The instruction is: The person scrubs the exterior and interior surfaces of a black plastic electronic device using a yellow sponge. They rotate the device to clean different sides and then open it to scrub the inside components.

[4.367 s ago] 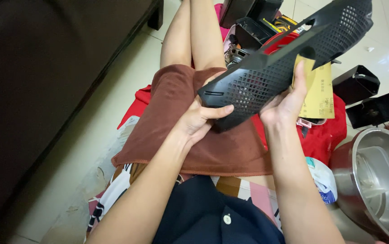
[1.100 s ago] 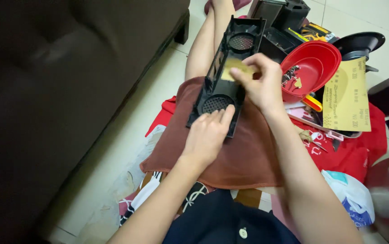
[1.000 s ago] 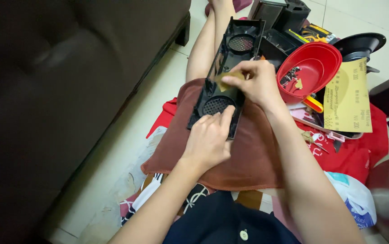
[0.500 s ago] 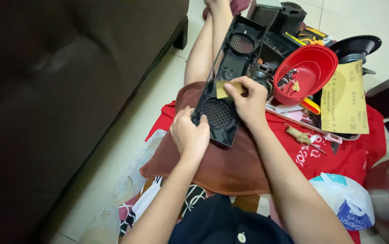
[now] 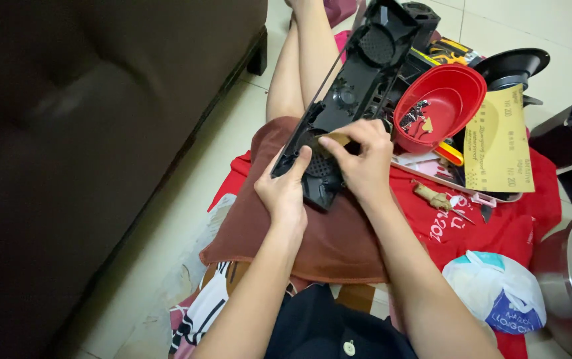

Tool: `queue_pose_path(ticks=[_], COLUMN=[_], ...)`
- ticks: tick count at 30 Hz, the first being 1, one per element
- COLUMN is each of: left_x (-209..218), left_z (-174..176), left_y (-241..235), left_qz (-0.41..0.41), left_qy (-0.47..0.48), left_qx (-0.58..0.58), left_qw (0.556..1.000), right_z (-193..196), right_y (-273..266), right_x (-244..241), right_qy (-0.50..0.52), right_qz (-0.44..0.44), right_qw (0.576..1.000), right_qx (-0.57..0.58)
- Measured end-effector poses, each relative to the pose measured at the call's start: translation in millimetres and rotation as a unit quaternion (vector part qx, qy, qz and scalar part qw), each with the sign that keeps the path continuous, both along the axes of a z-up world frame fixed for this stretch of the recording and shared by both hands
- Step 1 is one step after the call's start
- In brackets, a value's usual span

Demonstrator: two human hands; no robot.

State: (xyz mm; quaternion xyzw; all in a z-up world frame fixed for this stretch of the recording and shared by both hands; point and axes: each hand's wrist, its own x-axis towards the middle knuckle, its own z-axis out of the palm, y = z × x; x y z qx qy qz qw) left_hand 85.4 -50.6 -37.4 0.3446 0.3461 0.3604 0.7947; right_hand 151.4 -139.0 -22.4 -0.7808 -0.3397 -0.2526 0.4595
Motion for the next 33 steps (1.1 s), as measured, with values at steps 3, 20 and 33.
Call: queue_pose_path(ticks=[3, 20, 33], left_x=[-3, -4, -18], left_z=[-2, -8, 9], left_y=[3, 7, 6], left_qz=[-0.017, -0.015, -0.087], left_qy=[-0.005, -0.021, -0.083], left_qx=[0.035, 0.151, 0.129], left_qw=[0.999, 0.988, 0.984], right_z=[3, 15, 25], right_y=[-2, 5, 2], right_x=[3, -17, -23], right_qy=[-0.024, -0.066, -0.125], right_qz=[-0.034, -0.062, -0.091], right_qw=[0.999, 0.993, 0.981], right_qx=[-0.029, -0.079, -0.121])
